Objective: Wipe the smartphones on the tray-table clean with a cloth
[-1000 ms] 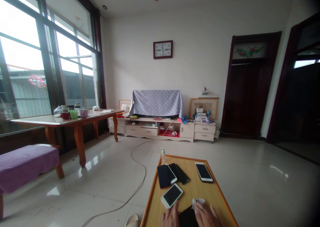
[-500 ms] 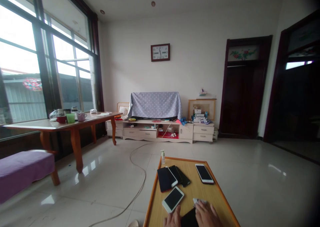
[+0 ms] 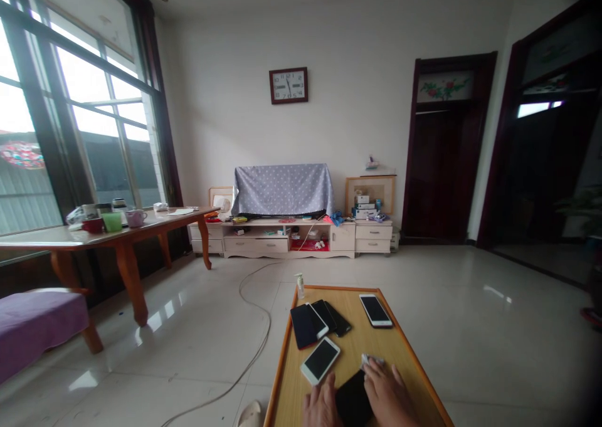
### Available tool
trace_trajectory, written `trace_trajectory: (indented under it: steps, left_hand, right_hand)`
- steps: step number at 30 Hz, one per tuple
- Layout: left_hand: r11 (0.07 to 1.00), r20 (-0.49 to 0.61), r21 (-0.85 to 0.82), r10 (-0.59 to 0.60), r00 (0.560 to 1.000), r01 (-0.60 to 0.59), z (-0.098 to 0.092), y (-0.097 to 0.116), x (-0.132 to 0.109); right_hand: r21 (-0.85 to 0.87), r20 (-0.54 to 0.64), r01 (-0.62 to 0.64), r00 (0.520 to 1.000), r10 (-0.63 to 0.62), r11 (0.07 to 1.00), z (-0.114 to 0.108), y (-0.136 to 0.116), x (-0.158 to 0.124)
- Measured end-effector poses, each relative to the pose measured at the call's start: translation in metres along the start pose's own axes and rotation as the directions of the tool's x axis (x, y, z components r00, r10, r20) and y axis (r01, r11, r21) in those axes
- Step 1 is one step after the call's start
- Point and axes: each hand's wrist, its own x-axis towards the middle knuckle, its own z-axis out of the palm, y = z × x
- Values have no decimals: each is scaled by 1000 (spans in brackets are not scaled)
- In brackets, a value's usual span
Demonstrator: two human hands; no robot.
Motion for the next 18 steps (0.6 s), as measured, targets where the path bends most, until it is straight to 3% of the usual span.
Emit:
trace_trajectory:
  steps: [1, 3, 7, 9, 12, 14, 16, 18]
  left_hand:
    - [1000, 26, -8, -10, 1000, 10, 0, 0, 1]
    - [999, 41, -32, -39, 998, 40, 4, -2, 5]
    - [998, 47, -43, -49, 998, 51, 15, -8, 10]
    - [998, 81, -61, -29, 996, 34, 15, -9, 9]
    - [995, 116, -100, 18, 993, -6, 8, -9, 5]
    - [994, 127, -108, 32, 991, -18, 5, -8, 3]
    - [995, 118, -98, 26, 993, -14, 5, -8, 3]
    - [996, 87, -87, 38, 996, -31, 10, -10, 3]
  right_hand:
    - [3, 12, -3, 1000, 3, 1000, -2, -4, -1]
    - [40, 77, 101, 992, -104, 994, 4, -17, -6]
    - [127, 192, 333, 916, -353, 934, 24, -30, -25]
    - [108, 175, 296, 934, -312, 949, 22, -20, -30]
    - [32, 79, 94, 992, -96, 995, 6, 3, -26]
    - [-3, 21, -12, 1000, 12, 1000, -3, 10, -23]
    - [-1, 8, -14, 1000, 14, 1000, -3, 5, -23]
    - [35, 43, 83, 995, -85, 996, 7, -10, -30]
